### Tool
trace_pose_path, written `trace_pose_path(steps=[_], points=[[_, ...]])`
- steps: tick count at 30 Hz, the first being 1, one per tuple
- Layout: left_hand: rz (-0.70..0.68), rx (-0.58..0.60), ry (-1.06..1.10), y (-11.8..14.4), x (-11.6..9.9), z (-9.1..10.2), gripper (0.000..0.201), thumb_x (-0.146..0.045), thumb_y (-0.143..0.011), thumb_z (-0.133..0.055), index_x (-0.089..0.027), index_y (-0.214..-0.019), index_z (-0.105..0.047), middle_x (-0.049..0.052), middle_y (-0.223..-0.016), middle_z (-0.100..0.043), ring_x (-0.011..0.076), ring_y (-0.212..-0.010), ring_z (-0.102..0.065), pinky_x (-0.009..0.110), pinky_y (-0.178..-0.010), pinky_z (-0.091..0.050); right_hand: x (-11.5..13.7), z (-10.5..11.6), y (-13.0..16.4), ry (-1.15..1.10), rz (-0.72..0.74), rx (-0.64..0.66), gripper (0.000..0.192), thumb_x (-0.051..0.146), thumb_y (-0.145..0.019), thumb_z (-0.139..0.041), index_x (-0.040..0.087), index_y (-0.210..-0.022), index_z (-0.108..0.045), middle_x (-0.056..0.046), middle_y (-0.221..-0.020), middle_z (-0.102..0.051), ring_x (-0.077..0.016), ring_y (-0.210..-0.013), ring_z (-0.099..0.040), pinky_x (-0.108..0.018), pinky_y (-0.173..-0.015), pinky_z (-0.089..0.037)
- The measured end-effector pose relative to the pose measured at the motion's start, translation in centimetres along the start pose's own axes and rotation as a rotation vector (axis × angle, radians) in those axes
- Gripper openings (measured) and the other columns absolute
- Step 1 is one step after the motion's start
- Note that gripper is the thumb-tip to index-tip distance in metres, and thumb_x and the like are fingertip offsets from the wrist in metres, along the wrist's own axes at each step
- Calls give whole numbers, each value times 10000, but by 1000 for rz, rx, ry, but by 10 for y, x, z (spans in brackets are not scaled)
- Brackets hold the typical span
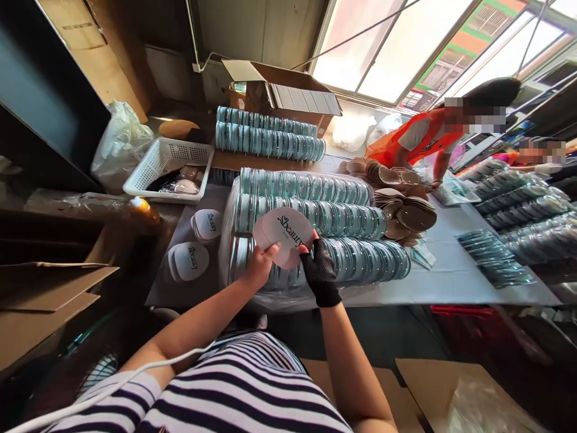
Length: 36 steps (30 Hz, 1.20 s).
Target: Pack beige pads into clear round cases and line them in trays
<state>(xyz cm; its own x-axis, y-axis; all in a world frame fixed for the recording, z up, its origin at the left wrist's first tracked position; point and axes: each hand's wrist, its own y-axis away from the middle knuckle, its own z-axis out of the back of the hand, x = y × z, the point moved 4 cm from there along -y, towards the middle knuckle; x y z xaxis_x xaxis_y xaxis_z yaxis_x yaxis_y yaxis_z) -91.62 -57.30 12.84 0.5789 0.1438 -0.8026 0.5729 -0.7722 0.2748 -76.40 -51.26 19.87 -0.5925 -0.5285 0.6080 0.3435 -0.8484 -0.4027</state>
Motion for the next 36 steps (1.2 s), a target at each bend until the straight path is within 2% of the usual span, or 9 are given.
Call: trace_pose_path(steps=[4, 8, 14, 18, 24, 28, 31, 34, 36], points=[[-74, 78, -214, 8, -10, 5, 138, -303, -716, -752, -172, -757, -737, 38, -716, -715, 203, -716, -650, 289, -698, -495, 23, -12, 19, 207, 123, -36, 585, 476, -941, -472, 184, -1446, -429, -170, -1505, -408, -299, -1419, -330, -550, -1129, -328], [-90, 201, -291, 19, -16, 0, 98, -264, -730, -740, -171, -759, -758, 40, -714, -712, 201, -720, -637, 282, -704, -477, 15, -20, 24, 232, 4, -101, 692, 510, -941, -444, 107, -1491, -326, -230, -1468, -416, -307, -1375, -388, -536, -1103, -370], [-49, 238, -225, 21, -13, 4, 138, -296, -724, -753, -175, -791, -748, 38, -711, -697, 205, -729, -631, 310, -748, -488, 4, -12, 23, 151, -50, -69, 531, 480, -956, -428, 177, -1388, -485, -172, -1488, -418, -264, -1368, -416, -475, -1111, -386], [-36, 228, -203, 18, -8, 10, 147, -286, -712, -763, -192, -824, -757, 39, -764, -714, 209, -769, -646, 308, -773, -496, 2, -10, 24, 153, -117, -74, 570, 474, -954, -413, 142, -1416, -448, -196, -1479, -425, -275, -1356, -429, -482, -1102, -397], [-5, 130, -150, 8, 3, 19, 224, -337, -700, -770, -196, -873, -753, 60, -874, -743, 224, -851, -667, 316, -785, -518, 17, -10, 23, 110, -32, -100, 475, 378, -918, -442, 177, -1339, -532, -157, -1402, -515, -266, -1304, -481, -479, -1078, -418], [167, 98, 0, 6, 9, 24, 335, -348, -632, -810, -172, -905, -730, 70, -889, -739, 229, -844, -674, 323, -733, -542, 15, -21, 23, -201, -177, -29, 545, 377, -852, -479, 167, -1355, -499, -141, -1287, -611, -237, -1139, -593, -407, -967, -505], [169, 206, 3, 9, 6, 22, 341, -367, -648, -806, -159, -908, -733, 86, -926, -741, 238, -898, -678, 325, -772, -549, 8, -28, 25, -378, -325, -39, 653, 413, -792, -543, 138, -1378, -457, -159, -1323, -587, -234, -1120, -596, -381, -931, -520], [148, 258, -27, 13, 4, 18, 341, -378, -647, -811, -157, -896, -737, 82, -894, -739, 244, -912, -679, 324, -781, -548, -1, -32, 27, -466, -454, -18, 504, 458, -766, -569, 142, -1156, -600, -136, -1107, -691, -221, -933, -639, -363, -822, -545], [182, 231, -13, 14, 4, 16, 362, -375, -619, -830, -152, -886, -731, 71, -839, -734, 237, -871, -684, 309, -743, -549, -7, -23, 28, -420, -510, -118, 416, 488, -762, -565, 155, -1000, -637, -105, -952, -713, -211, -821, -633, -357, -754, -544]])
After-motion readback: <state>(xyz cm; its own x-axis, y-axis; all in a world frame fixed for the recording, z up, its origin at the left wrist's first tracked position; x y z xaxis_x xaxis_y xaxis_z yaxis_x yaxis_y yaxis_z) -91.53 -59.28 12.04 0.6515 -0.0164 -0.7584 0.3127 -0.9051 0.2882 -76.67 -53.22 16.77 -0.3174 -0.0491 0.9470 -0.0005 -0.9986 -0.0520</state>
